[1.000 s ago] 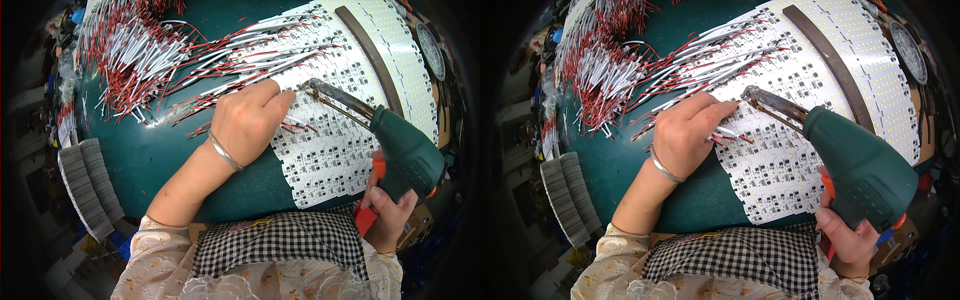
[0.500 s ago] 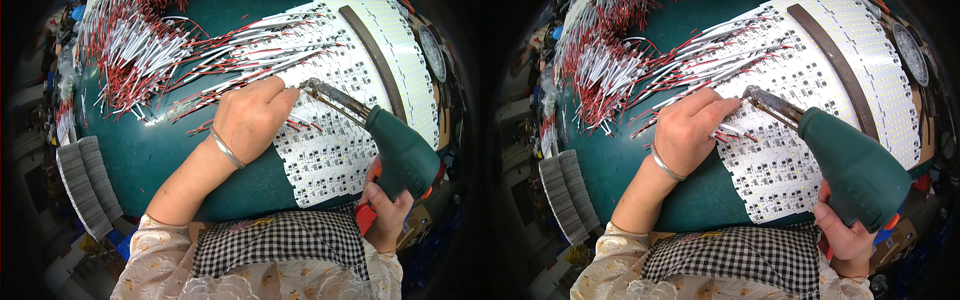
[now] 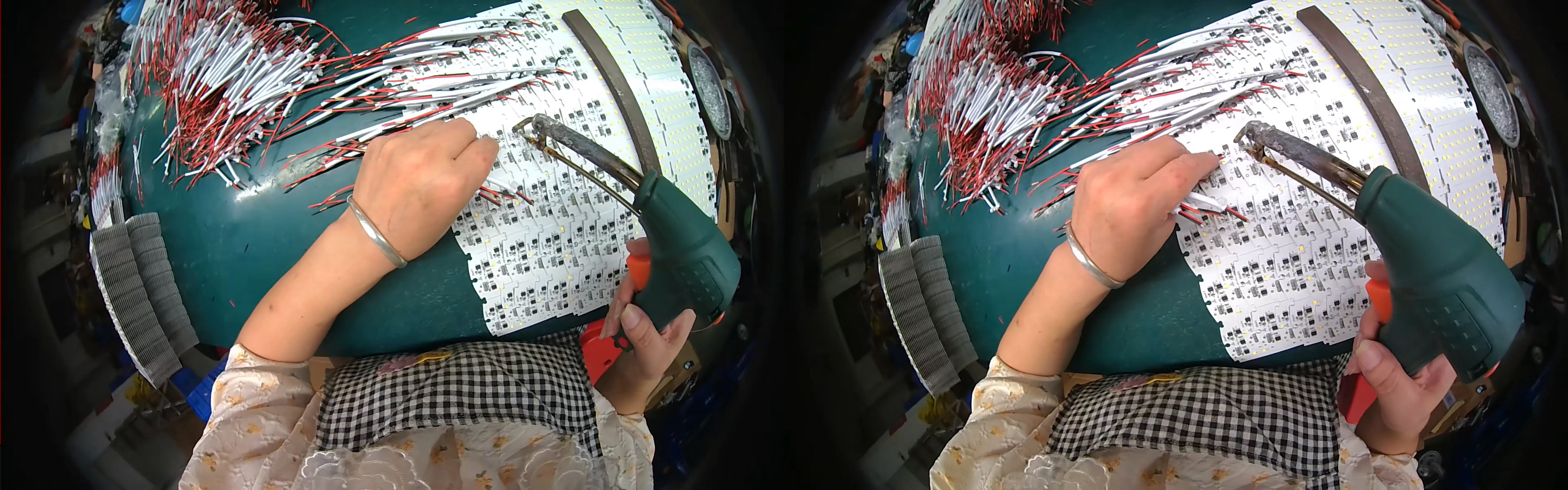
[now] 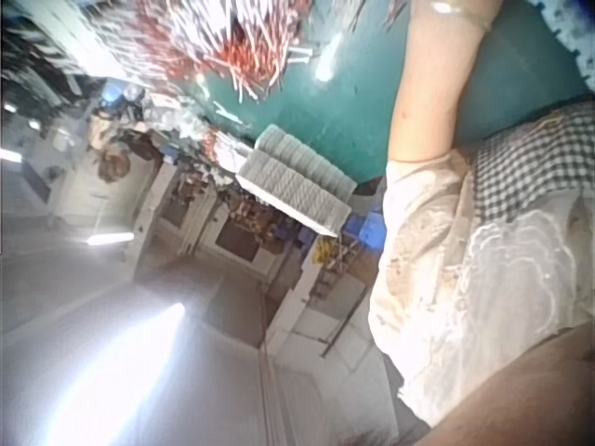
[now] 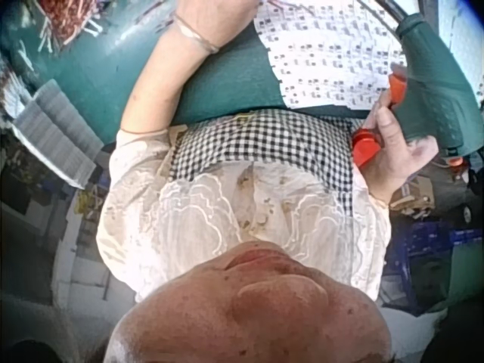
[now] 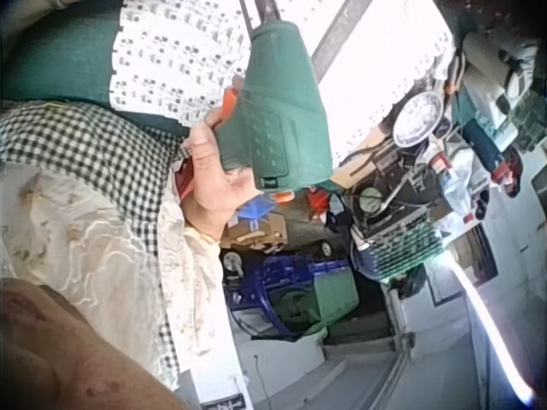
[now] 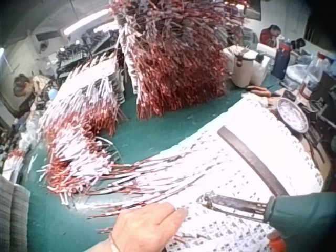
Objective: The person solders pre-cut wires onto an LED light strip matrix using a soldering iron and solder from a spool.
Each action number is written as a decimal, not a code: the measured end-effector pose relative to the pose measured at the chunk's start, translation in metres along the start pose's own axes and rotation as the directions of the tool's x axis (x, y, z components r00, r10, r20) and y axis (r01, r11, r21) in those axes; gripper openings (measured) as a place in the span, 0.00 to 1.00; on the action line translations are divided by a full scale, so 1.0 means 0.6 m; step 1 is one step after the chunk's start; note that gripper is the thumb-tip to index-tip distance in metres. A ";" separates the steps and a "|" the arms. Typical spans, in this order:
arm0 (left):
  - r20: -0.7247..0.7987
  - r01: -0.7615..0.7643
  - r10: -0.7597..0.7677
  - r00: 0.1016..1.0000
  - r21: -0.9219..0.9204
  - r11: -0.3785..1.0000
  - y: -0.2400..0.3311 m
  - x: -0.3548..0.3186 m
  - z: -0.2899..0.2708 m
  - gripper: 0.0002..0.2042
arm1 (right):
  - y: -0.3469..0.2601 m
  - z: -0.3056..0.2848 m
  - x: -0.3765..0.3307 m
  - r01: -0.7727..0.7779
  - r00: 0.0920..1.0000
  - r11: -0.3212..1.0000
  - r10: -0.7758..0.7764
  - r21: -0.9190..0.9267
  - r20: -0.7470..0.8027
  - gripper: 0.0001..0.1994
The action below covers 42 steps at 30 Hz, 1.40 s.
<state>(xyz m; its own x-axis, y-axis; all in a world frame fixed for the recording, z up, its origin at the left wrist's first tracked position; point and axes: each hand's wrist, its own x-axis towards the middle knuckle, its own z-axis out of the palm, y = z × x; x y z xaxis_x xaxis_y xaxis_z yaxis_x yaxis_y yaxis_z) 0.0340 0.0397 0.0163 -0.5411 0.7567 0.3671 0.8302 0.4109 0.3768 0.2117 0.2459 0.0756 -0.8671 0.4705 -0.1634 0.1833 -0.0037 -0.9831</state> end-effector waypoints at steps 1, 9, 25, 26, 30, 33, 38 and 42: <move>0.003 0.006 -0.006 1.000 0.031 0.999 0.001 0.001 -0.001 0.14 | 0.000 -0.003 -0.002 -0.002 1.000 1.000 0.002 -0.001 0.008 0.33; -0.046 -0.085 0.081 0.996 -0.078 0.993 -0.018 -0.004 0.016 0.16 | 0.003 -0.013 -0.017 -0.021 1.000 0.999 0.021 0.024 0.007 0.34; -0.079 -0.100 0.090 0.993 -0.136 0.986 -0.030 -0.007 0.023 0.19 | 0.012 -0.018 -0.040 -0.187 0.978 0.982 0.190 -0.036 0.089 0.28; -0.078 -0.099 0.089 0.993 -0.136 0.986 -0.029 -0.007 0.022 0.19 | 0.012 -0.014 -0.041 -0.161 0.984 0.986 0.163 -0.033 0.068 0.27; -0.076 -0.099 0.091 0.993 -0.105 0.990 -0.027 -0.009 0.021 0.20 | 0.009 -0.018 -0.044 -0.112 0.985 0.983 0.129 -0.144 0.112 0.26; -0.088 -0.105 0.097 0.991 -0.086 0.991 -0.024 -0.009 0.022 0.19 | 0.018 -0.033 -0.049 -0.087 0.982 0.977 0.117 -0.194 0.148 0.26; -0.092 -0.127 0.121 0.988 -0.061 0.990 -0.023 -0.007 0.024 0.19 | 0.004 -0.010 -0.036 -0.104 0.994 0.994 0.105 0.017 -0.023 0.27; -0.069 -0.114 0.111 0.991 -0.041 0.993 -0.021 -0.008 0.017 0.18 | -0.019 -0.031 -0.021 -0.085 0.996 0.992 0.086 0.090 -0.011 0.34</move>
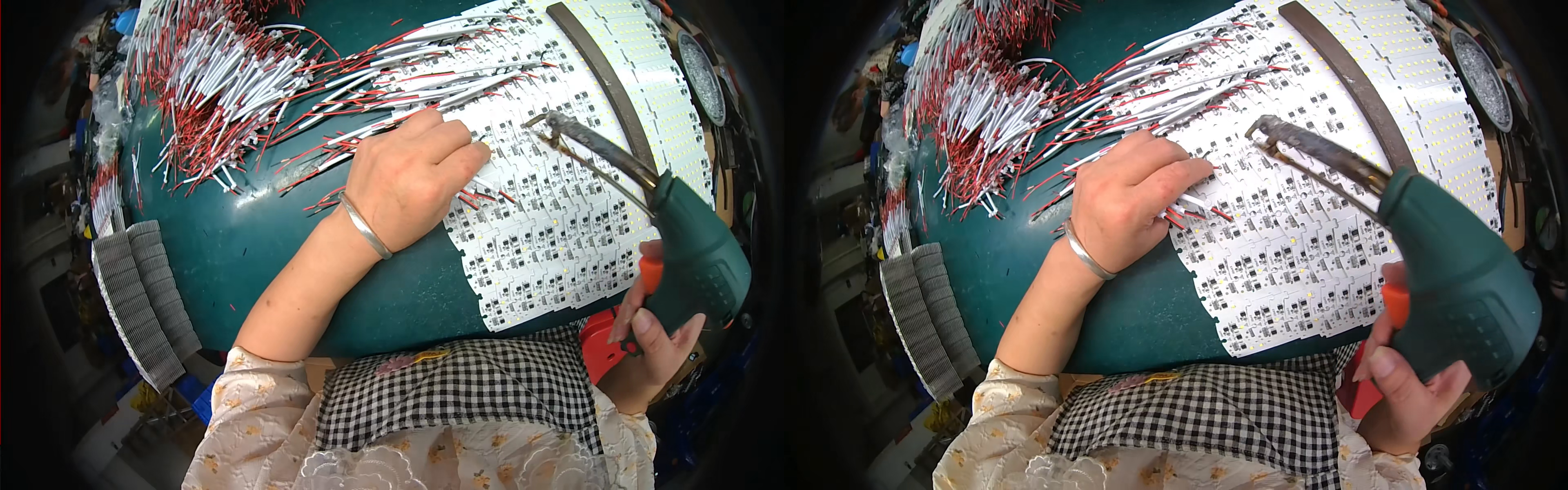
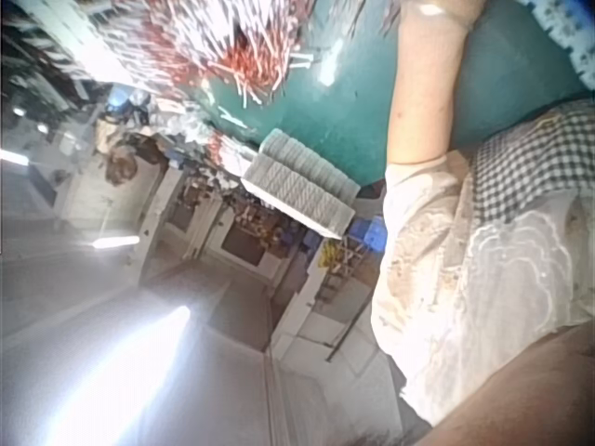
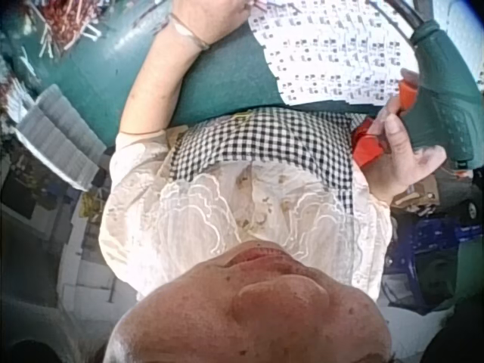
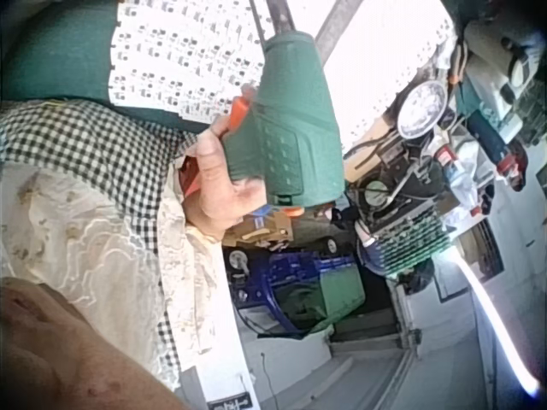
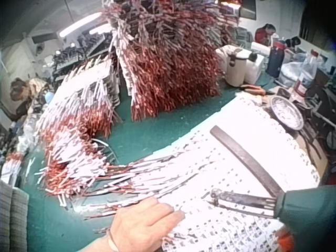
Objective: The person solders pre-cut wires onto an LED light strip matrix using a soldering iron and solder from a spool.
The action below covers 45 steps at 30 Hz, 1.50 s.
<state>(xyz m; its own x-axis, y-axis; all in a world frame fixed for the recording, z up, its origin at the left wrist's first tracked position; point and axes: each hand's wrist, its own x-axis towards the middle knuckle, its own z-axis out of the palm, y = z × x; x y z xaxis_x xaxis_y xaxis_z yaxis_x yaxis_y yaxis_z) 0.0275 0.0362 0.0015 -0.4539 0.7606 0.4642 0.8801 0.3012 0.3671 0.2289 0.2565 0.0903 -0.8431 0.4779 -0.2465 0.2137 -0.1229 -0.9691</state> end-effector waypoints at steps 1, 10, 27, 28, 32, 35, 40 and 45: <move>-0.001 0.004 -0.004 1.000 0.004 1.000 0.002 0.001 -0.001 0.18 | -0.002 0.000 0.009 0.111 0.994 0.985 -0.108 -0.129 0.031 0.33; 0.034 0.199 -0.200 0.979 0.024 0.980 0.036 0.025 -0.025 0.12 | -0.057 -0.059 0.019 0.163 0.977 0.948 -0.117 -0.274 0.177 0.37; -0.105 0.084 -0.085 0.991 -0.012 0.996 0.010 0.019 0.004 0.25 | 0.018 0.000 0.011 0.087 0.996 0.995 -0.086 -0.057 0.028 0.35; -0.116 0.080 -0.084 0.990 -0.037 0.996 0.010 0.019 0.005 0.25 | 0.020 0.002 0.012 0.086 0.996 0.995 -0.085 -0.057 0.028 0.35; -0.114 0.104 -0.108 0.988 -0.037 0.994 0.014 0.015 0.007 0.24 | 0.024 0.007 0.012 0.113 0.994 0.992 -0.112 -0.047 0.010 0.35; -0.049 0.093 -0.091 0.995 0.037 0.995 0.014 0.014 0.002 0.23 | 0.020 -0.002 0.010 0.071 0.997 0.997 -0.071 -0.015 0.029 0.35; -0.088 0.050 -0.049 0.995 0.013 0.999 0.013 0.013 0.009 0.22 | 0.021 -0.001 0.007 0.018 0.999 0.998 -0.021 0.067 0.040 0.35; -0.063 0.064 -0.066 0.996 -0.029 0.998 0.013 0.014 0.009 0.22 | 0.021 0.019 0.012 0.021 0.999 0.999 -0.023 -0.040 -0.044 0.32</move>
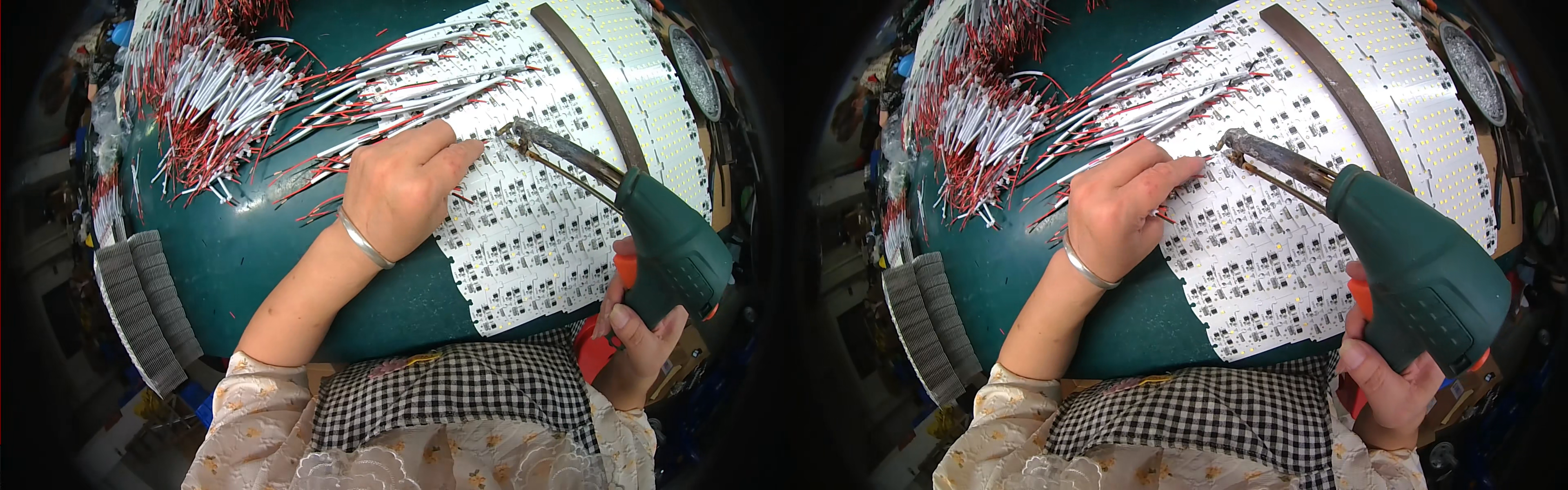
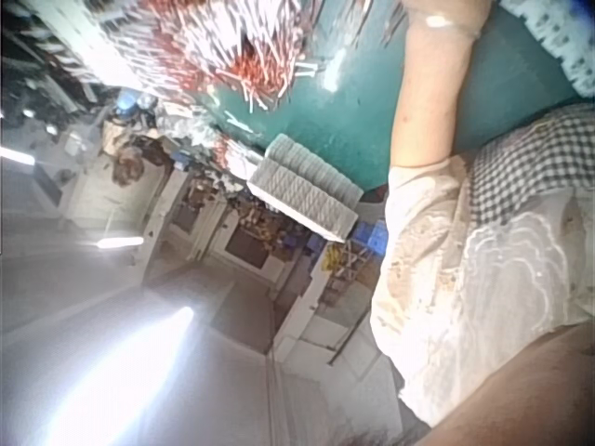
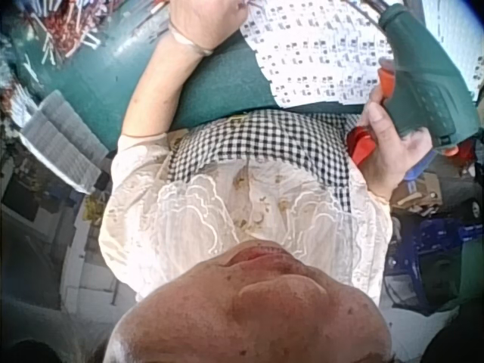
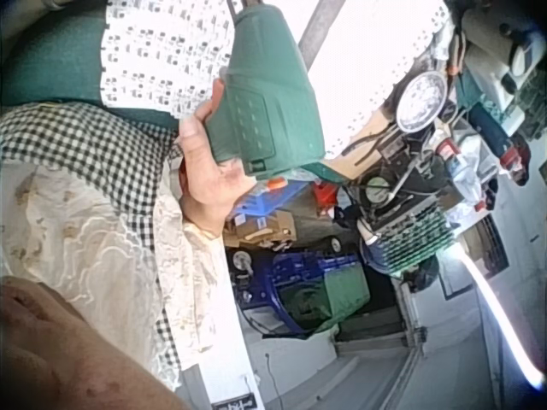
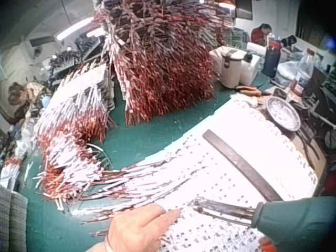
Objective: The person solders pre-cut wires onto an LED light strip matrix using a soldering iron and solder from a spool.
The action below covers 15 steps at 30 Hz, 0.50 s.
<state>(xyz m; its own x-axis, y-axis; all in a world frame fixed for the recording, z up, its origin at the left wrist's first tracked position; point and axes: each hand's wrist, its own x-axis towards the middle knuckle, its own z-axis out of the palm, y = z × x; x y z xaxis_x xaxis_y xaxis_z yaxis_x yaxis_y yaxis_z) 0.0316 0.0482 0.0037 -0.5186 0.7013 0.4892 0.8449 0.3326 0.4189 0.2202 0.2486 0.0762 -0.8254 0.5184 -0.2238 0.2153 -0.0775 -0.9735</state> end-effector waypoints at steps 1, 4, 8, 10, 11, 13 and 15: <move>0.017 0.008 -0.008 1.000 -0.015 1.000 -0.001 0.000 -0.001 0.22 | 0.000 -0.002 -0.001 0.000 1.000 1.000 0.000 -0.001 0.000 0.32; 0.047 0.023 -0.022 0.999 -0.015 1.000 -0.002 0.001 -0.005 0.21 | 0.002 -0.016 0.000 -0.026 0.996 0.997 0.019 0.078 0.091 0.33; 0.034 0.027 -0.027 0.999 -0.019 0.999 -0.001 0.002 -0.003 0.21 | 0.015 -0.018 0.001 0.002 0.988 0.998 -0.011 0.060 0.154 0.29; 0.023 0.026 -0.026 0.999 -0.026 0.999 -0.002 0.001 -0.002 0.21 | 0.019 -0.017 0.000 -0.009 0.988 0.998 -0.002 0.066 0.152 0.28; 0.023 0.028 -0.027 0.999 -0.026 0.999 -0.001 0.002 -0.002 0.21 | 0.021 -0.016 0.000 -0.003 0.988 0.998 -0.007 0.065 0.152 0.28; 0.020 0.035 -0.035 0.999 -0.018 0.999 0.000 0.003 -0.002 0.21 | 0.018 -0.013 0.002 0.001 0.988 0.998 -0.010 0.061 0.154 0.27; 0.034 0.045 -0.045 0.998 -0.024 0.999 0.001 0.003 -0.003 0.22 | 0.006 -0.003 0.004 -0.029 0.992 1.000 0.027 0.012 0.127 0.26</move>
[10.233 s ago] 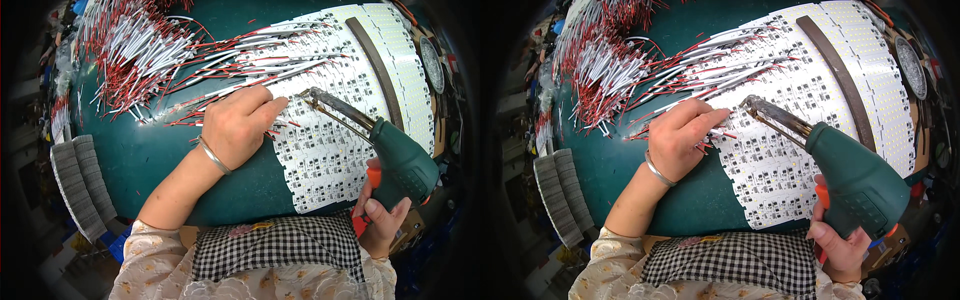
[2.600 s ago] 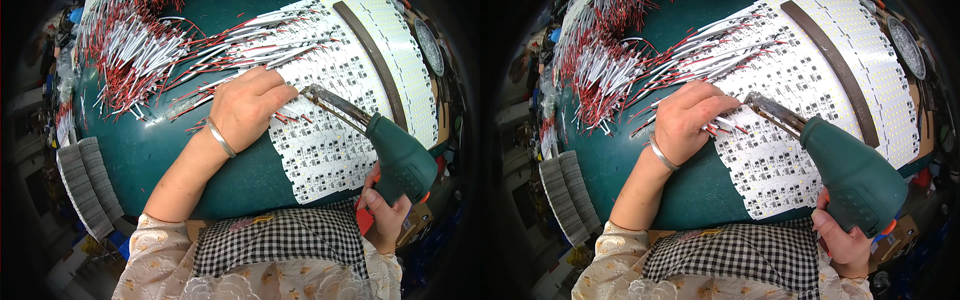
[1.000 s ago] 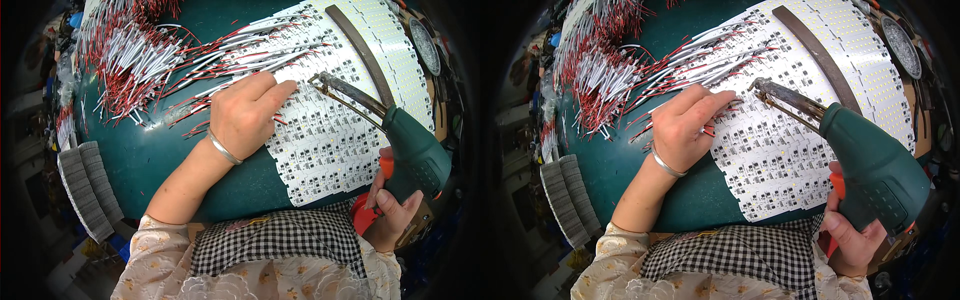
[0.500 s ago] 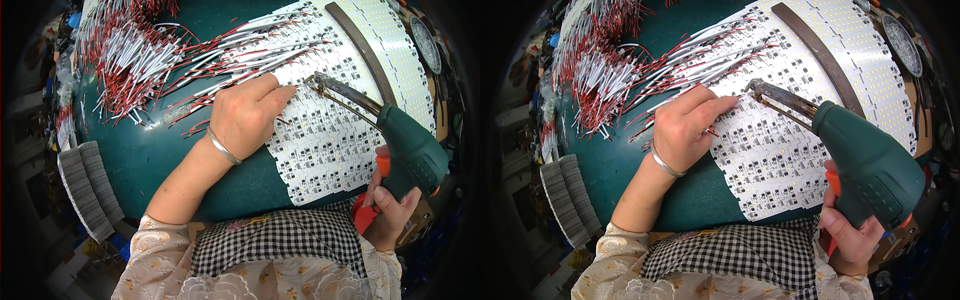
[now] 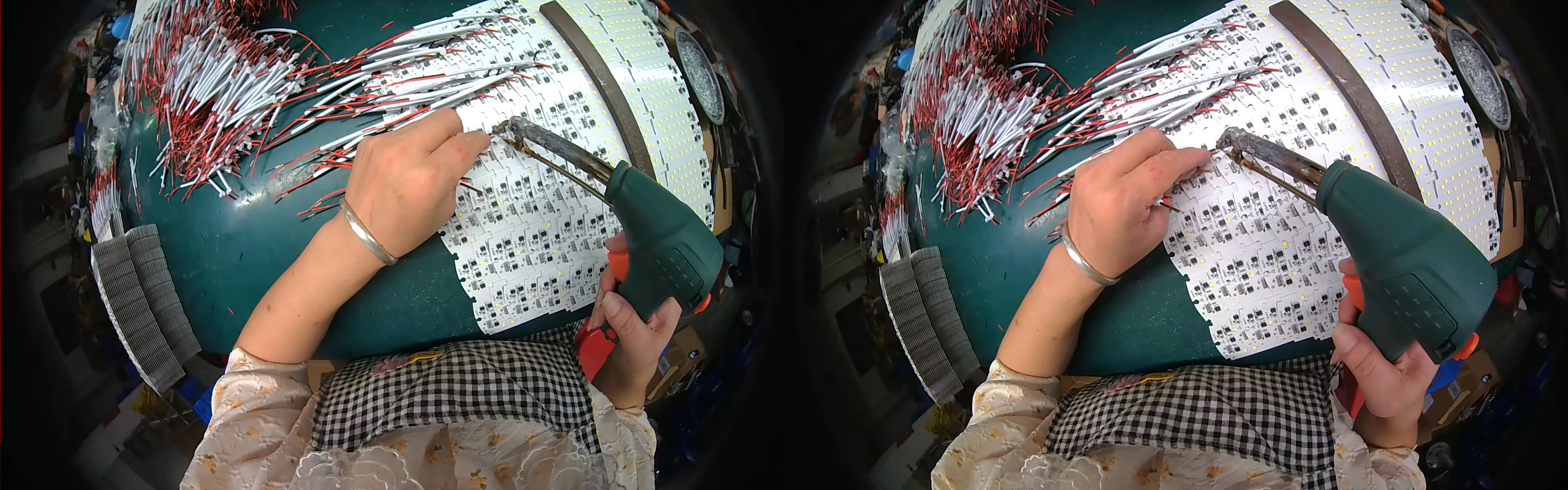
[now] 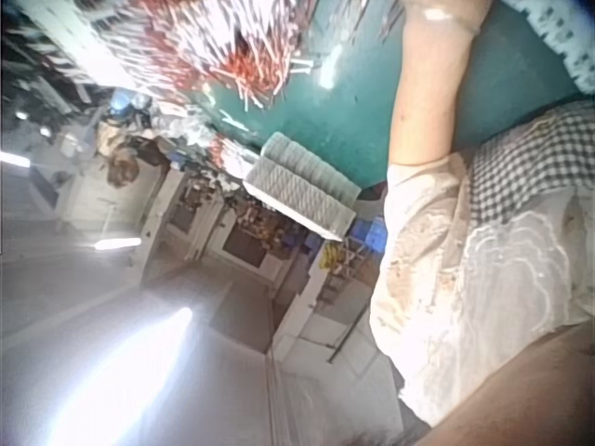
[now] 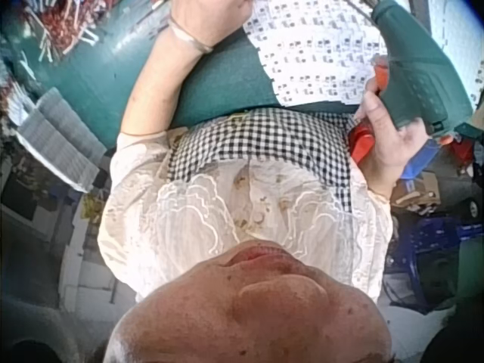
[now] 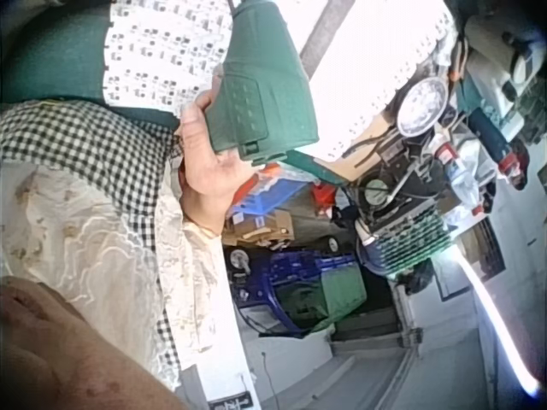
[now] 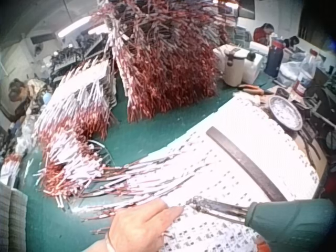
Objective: The person solders pre-cut wires onto an LED light strip matrix using a soldering iron and solder from a spool.
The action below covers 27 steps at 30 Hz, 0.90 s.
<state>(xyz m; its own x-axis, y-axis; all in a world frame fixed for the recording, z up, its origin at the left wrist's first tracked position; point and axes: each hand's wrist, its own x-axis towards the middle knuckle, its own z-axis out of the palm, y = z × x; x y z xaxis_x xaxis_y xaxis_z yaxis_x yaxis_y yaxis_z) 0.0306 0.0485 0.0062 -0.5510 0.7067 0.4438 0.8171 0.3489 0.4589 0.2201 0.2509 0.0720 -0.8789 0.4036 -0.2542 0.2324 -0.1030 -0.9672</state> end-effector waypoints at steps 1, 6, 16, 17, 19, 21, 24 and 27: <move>0.014 0.008 -0.008 1.000 -0.005 1.000 0.000 0.000 -0.001 0.22 | 0.000 0.004 0.000 -0.001 1.000 1.000 0.001 0.000 0.001 0.26; 0.029 0.019 -0.019 0.999 0.011 1.000 0.002 0.000 -0.005 0.22 | 0.012 -0.012 0.000 0.004 1.000 0.993 -0.001 -0.117 0.028 0.24; 0.045 0.011 -0.012 0.999 0.026 1.000 0.002 0.002 -0.006 0.22 | -0.008 -0.022 0.007 0.031 0.998 0.997 -0.026 0.077 -0.061 0.35; 0.044 0.010 -0.011 0.999 0.028 1.000 0.002 0.002 -0.006 0.22 | -0.008 -0.023 0.005 0.032 0.998 0.996 -0.027 0.077 -0.061 0.35; 0.036 -0.014 0.013 0.999 0.027 1.000 -0.002 0.002 -0.004 0.21 | -0.007 -0.025 -0.001 0.023 0.999 0.997 -0.020 0.072 -0.045 0.36; 0.043 -0.006 0.005 0.999 0.009 1.000 -0.004 0.004 -0.005 0.21 | -0.008 -0.017 -0.002 0.051 0.997 0.999 -0.050 0.018 -0.059 0.35; 0.087 -0.004 0.005 0.996 -0.021 1.000 -0.013 0.005 -0.005 0.21 | -0.009 -0.009 -0.006 0.081 0.994 0.996 -0.084 -0.044 -0.071 0.34; 0.118 -0.033 0.039 0.992 -0.052 0.998 -0.019 0.008 -0.001 0.22 | -0.003 -0.023 -0.012 0.067 0.997 0.998 -0.068 -0.010 -0.032 0.31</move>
<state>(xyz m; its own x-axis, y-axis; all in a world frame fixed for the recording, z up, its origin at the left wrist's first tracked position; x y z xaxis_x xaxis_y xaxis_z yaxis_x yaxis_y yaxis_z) 0.0185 0.0474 0.0031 -0.4945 0.7876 0.3676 0.8251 0.2924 0.4834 0.2320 0.2606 0.0757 -0.8787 0.4389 -0.1879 0.1769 -0.0661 -0.9820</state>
